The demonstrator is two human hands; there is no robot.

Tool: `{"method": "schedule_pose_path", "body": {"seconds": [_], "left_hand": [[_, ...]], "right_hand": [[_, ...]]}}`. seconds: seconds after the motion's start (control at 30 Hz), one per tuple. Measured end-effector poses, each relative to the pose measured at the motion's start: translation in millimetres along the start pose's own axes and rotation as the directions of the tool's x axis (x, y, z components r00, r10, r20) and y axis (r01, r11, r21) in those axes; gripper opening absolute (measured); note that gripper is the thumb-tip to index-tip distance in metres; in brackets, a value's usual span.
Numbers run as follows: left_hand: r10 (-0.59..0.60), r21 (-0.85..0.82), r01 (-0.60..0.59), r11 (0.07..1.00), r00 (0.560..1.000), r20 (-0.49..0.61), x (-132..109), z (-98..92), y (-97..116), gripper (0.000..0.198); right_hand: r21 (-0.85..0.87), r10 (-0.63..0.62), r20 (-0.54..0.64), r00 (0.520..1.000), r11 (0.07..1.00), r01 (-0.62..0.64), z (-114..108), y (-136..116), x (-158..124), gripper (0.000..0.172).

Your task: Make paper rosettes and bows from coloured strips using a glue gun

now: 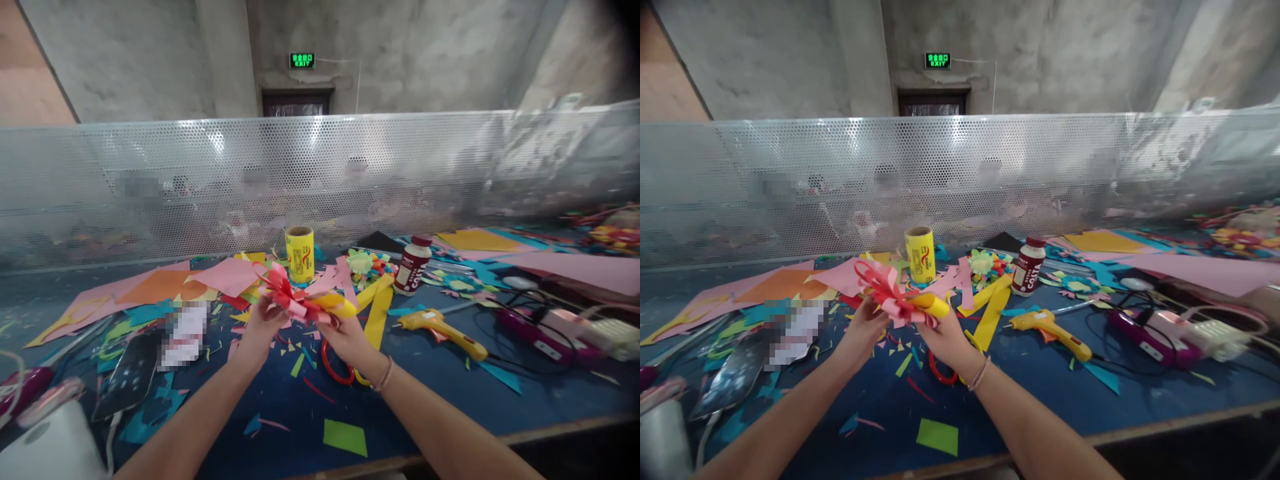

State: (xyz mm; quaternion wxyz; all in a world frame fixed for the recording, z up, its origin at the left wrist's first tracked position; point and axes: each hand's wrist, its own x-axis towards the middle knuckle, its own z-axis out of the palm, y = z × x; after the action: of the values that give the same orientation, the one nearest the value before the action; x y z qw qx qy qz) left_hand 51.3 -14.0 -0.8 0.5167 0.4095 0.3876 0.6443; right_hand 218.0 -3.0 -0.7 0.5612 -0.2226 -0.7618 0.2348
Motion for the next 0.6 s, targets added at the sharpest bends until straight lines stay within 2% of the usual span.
{"method": "schedule_pose_path", "body": {"seconds": [0.07,0.13,0.2,0.33,0.47,0.6], "left_hand": [[0.099,0.129,-0.084,0.988,0.988,-0.115,4.3,-2.6,-1.3,0.052],[0.218,0.27,-0.164,0.949,0.958,-0.186,8.3,-6.2,-1.5,0.059],[0.277,0.346,-0.208,0.915,0.947,-0.163,11.4,-10.0,-1.0,0.064],[0.237,0.3,-0.221,0.928,0.971,-0.016,13.3,-14.5,1.0,0.062],[0.293,0.379,-0.257,0.889,0.955,-0.038,9.2,-12.0,9.1,0.052],[0.271,0.39,-0.245,0.888,0.962,-0.014,1.8,-7.8,21.4,0.056]], "right_hand": [[0.018,0.121,-0.079,0.99,0.993,-0.12,-0.7,1.8,1.7,0.024],[0.013,0.201,-0.134,0.97,0.979,-0.201,-2.2,2.9,3.3,0.018],[0.015,0.235,-0.144,0.961,0.972,-0.236,-3.3,2.7,4.5,0.016],[-0.01,0.235,-0.073,0.969,0.972,-0.236,-3.9,-2.3,6.5,0.02],[-0.022,0.254,-0.018,0.967,0.967,-0.254,-4.1,-5.2,6.4,0.019],[0.136,0.397,-0.004,0.918,0.909,-0.393,-2.3,0.6,5.4,0.017]]}}
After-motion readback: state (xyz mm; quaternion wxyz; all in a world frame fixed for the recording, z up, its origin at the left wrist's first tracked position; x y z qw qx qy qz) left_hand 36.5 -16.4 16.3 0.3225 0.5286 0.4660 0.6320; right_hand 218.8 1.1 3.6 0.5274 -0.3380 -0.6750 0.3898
